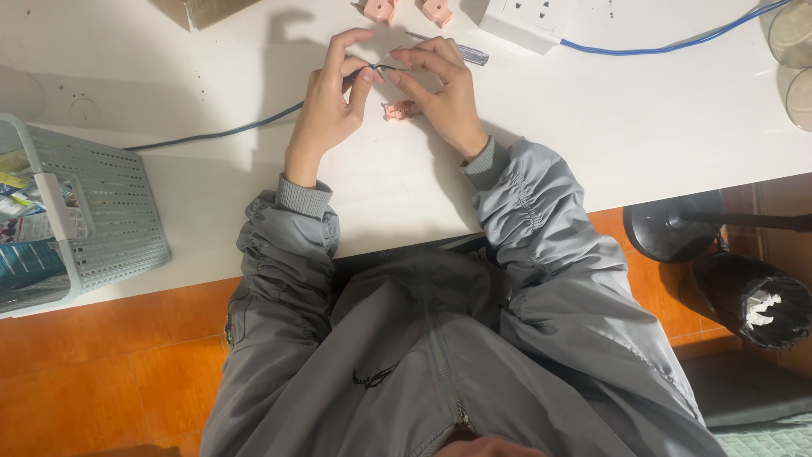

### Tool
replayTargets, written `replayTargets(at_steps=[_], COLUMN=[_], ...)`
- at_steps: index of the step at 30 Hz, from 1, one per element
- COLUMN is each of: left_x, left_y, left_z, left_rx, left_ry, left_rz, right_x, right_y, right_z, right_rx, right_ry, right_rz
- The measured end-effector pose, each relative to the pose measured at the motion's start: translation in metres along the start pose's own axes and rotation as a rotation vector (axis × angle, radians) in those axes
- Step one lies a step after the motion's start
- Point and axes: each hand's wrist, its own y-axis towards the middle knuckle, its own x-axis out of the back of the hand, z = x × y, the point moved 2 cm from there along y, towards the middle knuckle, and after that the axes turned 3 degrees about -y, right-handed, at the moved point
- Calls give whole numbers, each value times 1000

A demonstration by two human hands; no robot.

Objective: Assembling small plastic hardware components using a screwdriver

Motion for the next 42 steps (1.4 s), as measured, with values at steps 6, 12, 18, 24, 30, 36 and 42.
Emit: replayTargets(at_steps=[6, 12, 18, 24, 30, 36, 42], left_x=[-4, 12, 16, -14, -23, -26, -25], left_y=[2, 2, -4, -2, -2, -2, 0], left_z=[6, 31, 49, 47, 50, 54, 54], left_rx=[-94, -133, 91, 118, 84, 29, 38], left_ry=[59, 155, 229, 270, 325, 353, 290], left_rz=[-57, -19, 95, 212, 210, 162, 125], right_x=[2, 26, 45, 41, 38, 37, 37], right_y=[0, 1, -7, -12, -12, -8, -6], right_z=[0, -30, -56, -65, -70, -69, -63], right_rx=[95, 302, 330, 323, 327, 348, 322], right_ry=[-77, -272, -398, -413, -438, -451, -426], right_rz=[8, 128, 373, 387, 385, 351, 302])
